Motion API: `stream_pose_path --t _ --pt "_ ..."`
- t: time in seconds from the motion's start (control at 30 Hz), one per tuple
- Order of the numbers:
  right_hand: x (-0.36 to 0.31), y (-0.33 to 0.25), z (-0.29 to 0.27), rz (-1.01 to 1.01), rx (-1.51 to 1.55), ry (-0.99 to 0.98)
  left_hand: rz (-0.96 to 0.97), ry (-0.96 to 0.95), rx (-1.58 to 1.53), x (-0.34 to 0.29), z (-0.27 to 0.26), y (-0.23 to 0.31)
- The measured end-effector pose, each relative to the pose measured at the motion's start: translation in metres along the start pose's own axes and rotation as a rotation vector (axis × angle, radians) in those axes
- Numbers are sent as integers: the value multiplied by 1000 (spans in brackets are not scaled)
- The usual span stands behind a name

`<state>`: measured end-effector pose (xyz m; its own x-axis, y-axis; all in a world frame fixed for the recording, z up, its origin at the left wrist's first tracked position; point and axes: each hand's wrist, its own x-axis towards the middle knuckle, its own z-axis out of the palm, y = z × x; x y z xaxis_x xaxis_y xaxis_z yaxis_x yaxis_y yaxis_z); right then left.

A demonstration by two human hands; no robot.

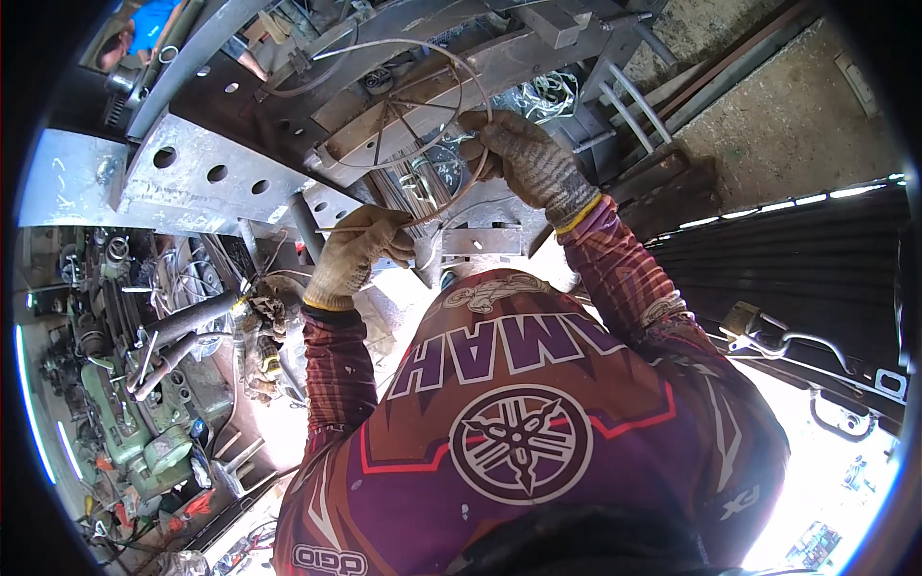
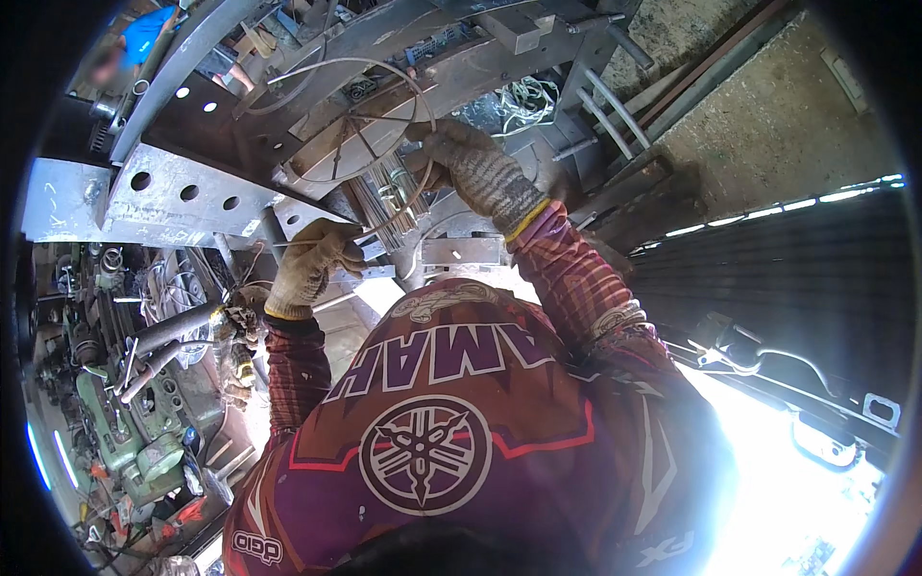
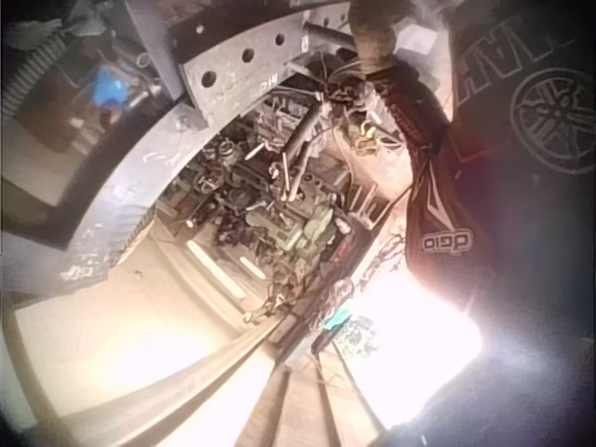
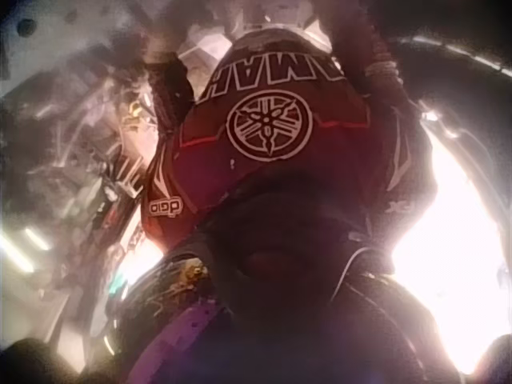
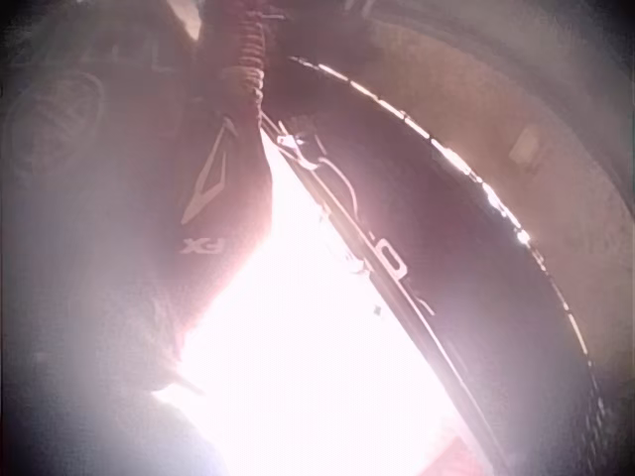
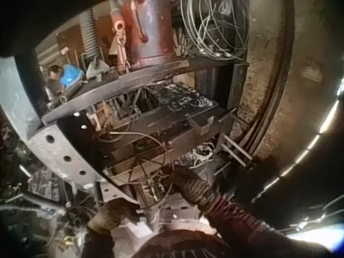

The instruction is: The person straightens thin metal rods by hand and using the edge of a heavy metal frame, repeatedly inserting the rods into narrow slots and applying leverage.

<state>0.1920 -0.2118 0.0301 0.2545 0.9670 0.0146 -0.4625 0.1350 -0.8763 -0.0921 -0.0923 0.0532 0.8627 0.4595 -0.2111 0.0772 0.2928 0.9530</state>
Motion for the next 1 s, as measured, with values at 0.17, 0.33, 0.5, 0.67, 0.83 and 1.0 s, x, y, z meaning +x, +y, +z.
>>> stream_pose_path --t 0.17,0.33,0.5,0.67,0.83,1.0 --pt "-4 6 -4 35 85 38 36 60 -59 6 3 -2" --pt "-3 16 -8 133 123 39 48 275 -114 15 0 -6" --pt "1 33 -12 166 206 56 85 271 -105 21 0 -9" --pt "-2 19 -10 59 143 -4 98 283 -45 21 0 2" --pt "-2 -8 -14 -39 95 -44 146 208 53 26 9 35" --pt "-3 -30 -10 -151 223 -121 272 290 46 27 18 44"
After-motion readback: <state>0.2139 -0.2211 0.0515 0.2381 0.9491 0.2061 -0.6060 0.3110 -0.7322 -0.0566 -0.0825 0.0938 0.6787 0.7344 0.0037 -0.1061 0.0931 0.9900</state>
